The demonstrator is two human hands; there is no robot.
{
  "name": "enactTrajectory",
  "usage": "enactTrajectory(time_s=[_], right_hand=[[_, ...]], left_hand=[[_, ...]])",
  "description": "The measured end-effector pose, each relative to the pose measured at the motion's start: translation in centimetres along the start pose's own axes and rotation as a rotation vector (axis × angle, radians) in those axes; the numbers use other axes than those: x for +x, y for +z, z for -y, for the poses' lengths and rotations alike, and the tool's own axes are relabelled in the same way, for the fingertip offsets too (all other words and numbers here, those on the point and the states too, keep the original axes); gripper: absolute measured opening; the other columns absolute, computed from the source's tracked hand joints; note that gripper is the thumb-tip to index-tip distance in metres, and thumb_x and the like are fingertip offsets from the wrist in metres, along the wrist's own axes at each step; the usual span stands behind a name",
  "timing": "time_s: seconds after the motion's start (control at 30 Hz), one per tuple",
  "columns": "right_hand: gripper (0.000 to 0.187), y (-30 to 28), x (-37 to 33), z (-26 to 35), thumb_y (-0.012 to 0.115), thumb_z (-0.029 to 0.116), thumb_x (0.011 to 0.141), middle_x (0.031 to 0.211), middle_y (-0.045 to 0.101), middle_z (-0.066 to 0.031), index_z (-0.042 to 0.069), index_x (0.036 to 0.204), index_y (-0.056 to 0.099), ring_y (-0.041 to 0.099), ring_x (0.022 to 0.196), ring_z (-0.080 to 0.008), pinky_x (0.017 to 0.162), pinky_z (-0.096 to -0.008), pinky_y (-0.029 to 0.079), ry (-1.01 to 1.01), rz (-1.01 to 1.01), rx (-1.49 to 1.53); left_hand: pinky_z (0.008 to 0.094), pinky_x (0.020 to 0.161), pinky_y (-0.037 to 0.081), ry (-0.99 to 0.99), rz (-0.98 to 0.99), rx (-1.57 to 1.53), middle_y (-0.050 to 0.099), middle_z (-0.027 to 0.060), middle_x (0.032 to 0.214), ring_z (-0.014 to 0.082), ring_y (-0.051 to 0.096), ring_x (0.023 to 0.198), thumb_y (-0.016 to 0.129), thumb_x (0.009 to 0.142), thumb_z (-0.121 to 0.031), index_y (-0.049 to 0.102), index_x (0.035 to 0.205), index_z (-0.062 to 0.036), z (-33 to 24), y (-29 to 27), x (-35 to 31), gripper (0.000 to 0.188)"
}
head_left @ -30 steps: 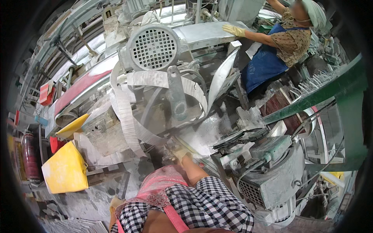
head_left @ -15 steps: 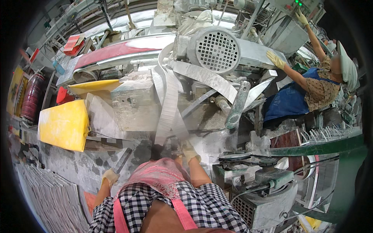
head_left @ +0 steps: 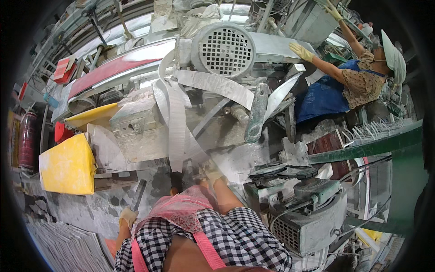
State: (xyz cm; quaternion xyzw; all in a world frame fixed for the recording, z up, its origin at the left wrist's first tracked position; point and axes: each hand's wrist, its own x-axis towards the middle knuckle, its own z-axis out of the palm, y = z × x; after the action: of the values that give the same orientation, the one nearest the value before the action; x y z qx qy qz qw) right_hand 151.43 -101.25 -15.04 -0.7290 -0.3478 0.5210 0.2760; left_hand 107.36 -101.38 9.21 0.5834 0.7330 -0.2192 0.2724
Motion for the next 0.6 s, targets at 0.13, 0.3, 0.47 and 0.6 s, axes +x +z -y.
enactTrajectory(time_s=[0.13, 0.3, 0.47, 0.6], right_hand=[[0.049, 0.2, -0.1, -0.2, 0.047, 0.030, 0.098, 0.118, 0.066, -0.0170, 0.004, 0.140, 0.045, 0.069, 0.095, -0.0260, 0.078, -0.0363, 0.057, 0.002, -0.002, 0.013], [0.048, 0.1, -0.2, -0.8, 0.048, 0.030, 0.098, 0.118, 0.066, -0.0168, 0.004, 0.139, 0.046, 0.069, 0.095, -0.0261, 0.078, -0.0363, 0.057, 0.002, -0.008, 0.026], [0.047, 0.0, -0.2, -1.2, 0.048, 0.030, 0.098, 0.117, 0.066, -0.0167, 0.004, 0.137, 0.048, 0.069, 0.095, -0.0261, 0.078, -0.0363, 0.057, -0.018, -0.050, -0.042], [0.046, 0.1, 0.1, -1.4, 0.049, 0.029, 0.097, 0.116, 0.067, -0.0166, 0.004, 0.136, 0.049, 0.069, 0.095, -0.0262, 0.078, -0.0363, 0.057, -0.010, -0.006, 0.040]], left_hand=[[0.0440, 0.076, 0.056, -0.012, 0.056, -0.061, 0.071, 0.0279, 0.087, 0.0396, 0.072, 0.083, 0.064, 0.078, -0.029, 0.063, 0.109, 0.0067, -0.3, -0.3, 0.0, 0.047], [0.0457, 0.073, 0.055, -0.011, -0.017, -0.032, 0.070, 0.0290, 0.086, 0.0411, 0.071, 0.083, 0.064, 0.079, -0.028, 0.063, 0.104, 0.0075, -1.8, -1.2, -0.9, 0.044], [0.0464, 0.075, 0.055, -0.039, 0.041, -0.098, 0.070, 0.0297, 0.086, 0.0416, 0.071, 0.085, 0.065, 0.079, -0.030, 0.063, 0.105, 0.0083, -2.1, -1.3, -1.2, 0.046], [0.0455, 0.076, 0.055, -0.041, -0.014, -0.013, 0.070, 0.0286, 0.086, 0.0401, 0.072, 0.084, 0.065, 0.079, -0.030, 0.063, 0.105, 0.0085, -2.3, -1.0, -1.1, 0.047]])
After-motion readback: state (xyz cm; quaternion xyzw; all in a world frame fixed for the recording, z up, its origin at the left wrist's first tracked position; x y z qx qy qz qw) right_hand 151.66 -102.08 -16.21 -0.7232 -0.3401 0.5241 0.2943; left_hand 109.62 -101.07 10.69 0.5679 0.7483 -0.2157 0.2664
